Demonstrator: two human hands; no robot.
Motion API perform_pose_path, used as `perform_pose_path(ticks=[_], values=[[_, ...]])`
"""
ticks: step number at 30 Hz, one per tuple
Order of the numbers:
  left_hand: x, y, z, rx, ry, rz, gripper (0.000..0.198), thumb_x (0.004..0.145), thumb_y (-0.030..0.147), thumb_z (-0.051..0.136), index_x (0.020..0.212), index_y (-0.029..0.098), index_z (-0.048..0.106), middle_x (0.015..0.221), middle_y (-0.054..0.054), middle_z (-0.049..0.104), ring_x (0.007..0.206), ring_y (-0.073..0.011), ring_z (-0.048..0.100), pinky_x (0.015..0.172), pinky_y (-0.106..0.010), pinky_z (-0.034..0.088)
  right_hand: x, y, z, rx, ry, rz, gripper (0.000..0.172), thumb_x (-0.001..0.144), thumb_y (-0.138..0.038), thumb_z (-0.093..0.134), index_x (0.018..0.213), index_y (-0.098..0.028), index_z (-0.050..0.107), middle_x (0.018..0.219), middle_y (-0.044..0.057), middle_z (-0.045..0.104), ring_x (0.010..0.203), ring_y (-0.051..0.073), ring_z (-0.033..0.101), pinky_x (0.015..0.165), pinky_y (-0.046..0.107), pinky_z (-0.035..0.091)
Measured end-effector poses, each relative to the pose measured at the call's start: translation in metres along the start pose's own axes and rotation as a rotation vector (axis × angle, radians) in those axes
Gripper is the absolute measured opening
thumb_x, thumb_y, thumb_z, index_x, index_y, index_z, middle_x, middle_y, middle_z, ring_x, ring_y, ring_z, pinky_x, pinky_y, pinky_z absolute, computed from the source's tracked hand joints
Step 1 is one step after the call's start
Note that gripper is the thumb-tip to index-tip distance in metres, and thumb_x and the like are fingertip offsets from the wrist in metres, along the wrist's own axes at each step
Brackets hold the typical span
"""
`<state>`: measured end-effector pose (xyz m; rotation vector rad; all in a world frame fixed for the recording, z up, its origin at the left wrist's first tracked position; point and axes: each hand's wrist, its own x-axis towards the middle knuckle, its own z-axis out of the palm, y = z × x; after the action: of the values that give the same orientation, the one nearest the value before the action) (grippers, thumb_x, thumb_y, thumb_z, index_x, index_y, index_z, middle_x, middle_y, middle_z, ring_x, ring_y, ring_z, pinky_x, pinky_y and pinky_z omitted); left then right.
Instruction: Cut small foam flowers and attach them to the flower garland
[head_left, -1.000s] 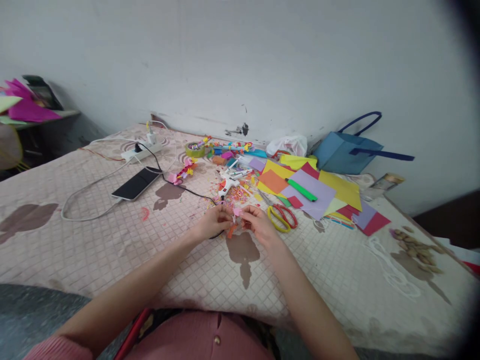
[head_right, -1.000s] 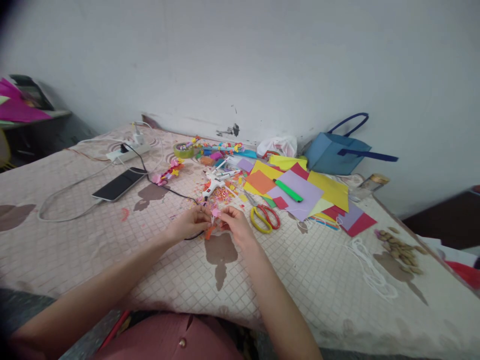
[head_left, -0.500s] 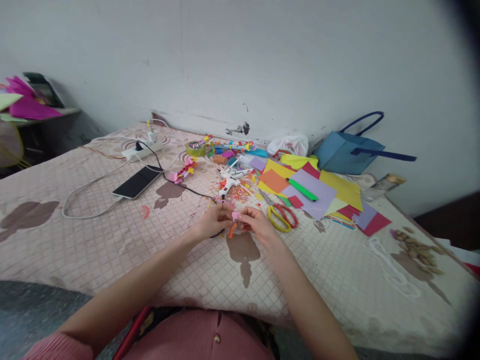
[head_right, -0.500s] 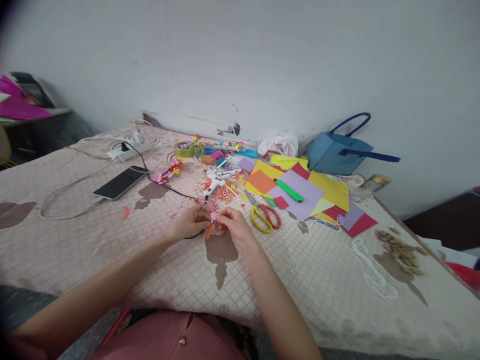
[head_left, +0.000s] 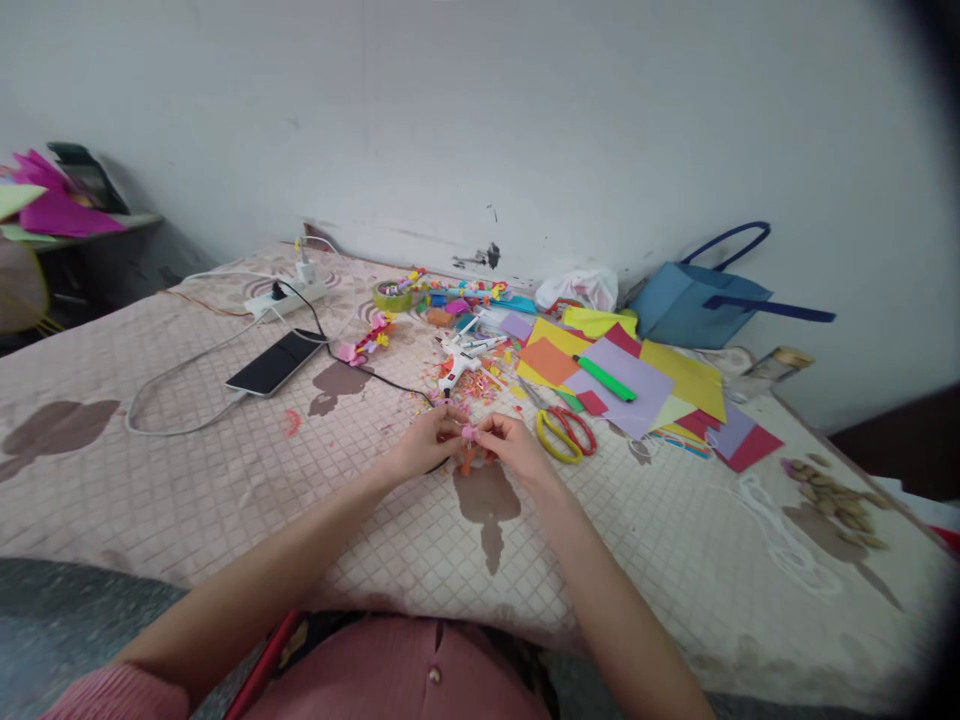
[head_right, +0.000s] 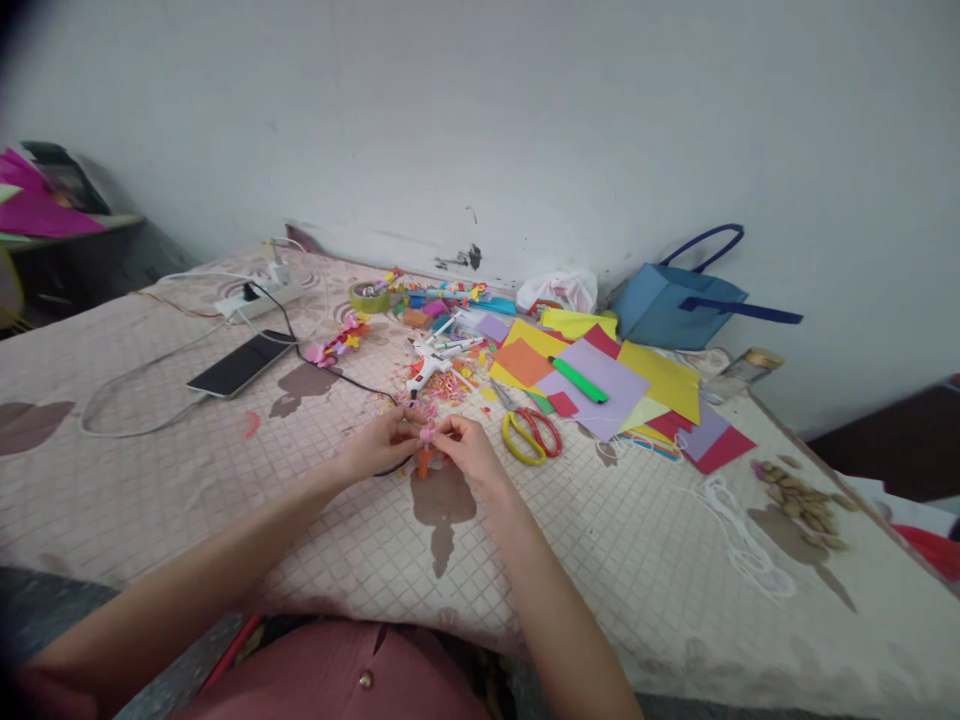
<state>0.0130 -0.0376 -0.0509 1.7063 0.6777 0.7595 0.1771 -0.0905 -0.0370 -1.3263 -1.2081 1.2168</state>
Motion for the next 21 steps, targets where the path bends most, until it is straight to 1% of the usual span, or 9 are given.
perform_pose_path(ticks=[5,9,14,17,21], values=[[-0.0015,0.0032,-0.0003,0.115,0.055,0.032,0.023,0.079,0.032,0.06,0.095,0.017,0.054,0.08,-0.003,0.069,0.068,-0.0158,0.063,0.061,-0.025,0.046,-0.0016,-0.0002,0.0013,-0.041,-0.015,-0.03,0.031,0.069,-0.045,0.071,0.068,-0.017,0.059,0.058,-0.003,0.057,0.048,0.008,0.047,0.045,0.02,0.038],[-0.0017,0.0042,0.0,0.172,0.068,0.059,0.021,0.08,0.032,0.059,0.095,0.018,0.055,0.075,-0.002,0.069,0.065,-0.0153,0.062,0.062,-0.025,0.046,-0.0015,0.0008,0.0017,-0.06,-0.016,-0.05,0.029,0.07,-0.044,0.071,0.068,-0.018,0.06,0.057,-0.004,0.056,0.049,0.009,0.047,0.045,0.021,0.036],[-0.0017,0.0037,0.0003,0.199,0.083,0.079,0.02,0.081,0.03,0.058,0.096,0.019,0.055,0.072,-0.001,0.068,0.064,-0.0154,0.062,0.062,-0.025,0.045,-0.0006,0.0017,0.0023,-0.055,-0.004,-0.074,0.028,0.069,-0.045,0.07,0.068,-0.019,0.06,0.058,-0.004,0.057,0.047,0.01,0.047,0.046,0.023,0.038],[-0.0022,0.0046,0.0005,0.201,0.102,0.082,0.02,0.081,0.029,0.059,0.098,0.018,0.054,0.075,-0.001,0.068,0.064,-0.0149,0.061,0.062,-0.025,0.045,-0.0006,0.0027,0.0031,-0.044,0.005,-0.087,0.027,0.07,-0.044,0.07,0.07,-0.019,0.06,0.059,-0.003,0.058,0.048,0.01,0.048,0.047,0.023,0.038],[-0.0019,0.0046,0.0,0.193,0.128,0.077,0.018,0.079,0.028,0.061,0.093,0.018,0.056,0.079,-0.001,0.068,0.063,-0.0143,0.06,0.062,-0.025,0.043,-0.0002,0.005,0.004,-0.037,0.015,-0.104,0.024,0.072,-0.041,0.069,0.07,-0.019,0.061,0.06,-0.003,0.058,0.05,0.01,0.049,0.049,0.023,0.038]])
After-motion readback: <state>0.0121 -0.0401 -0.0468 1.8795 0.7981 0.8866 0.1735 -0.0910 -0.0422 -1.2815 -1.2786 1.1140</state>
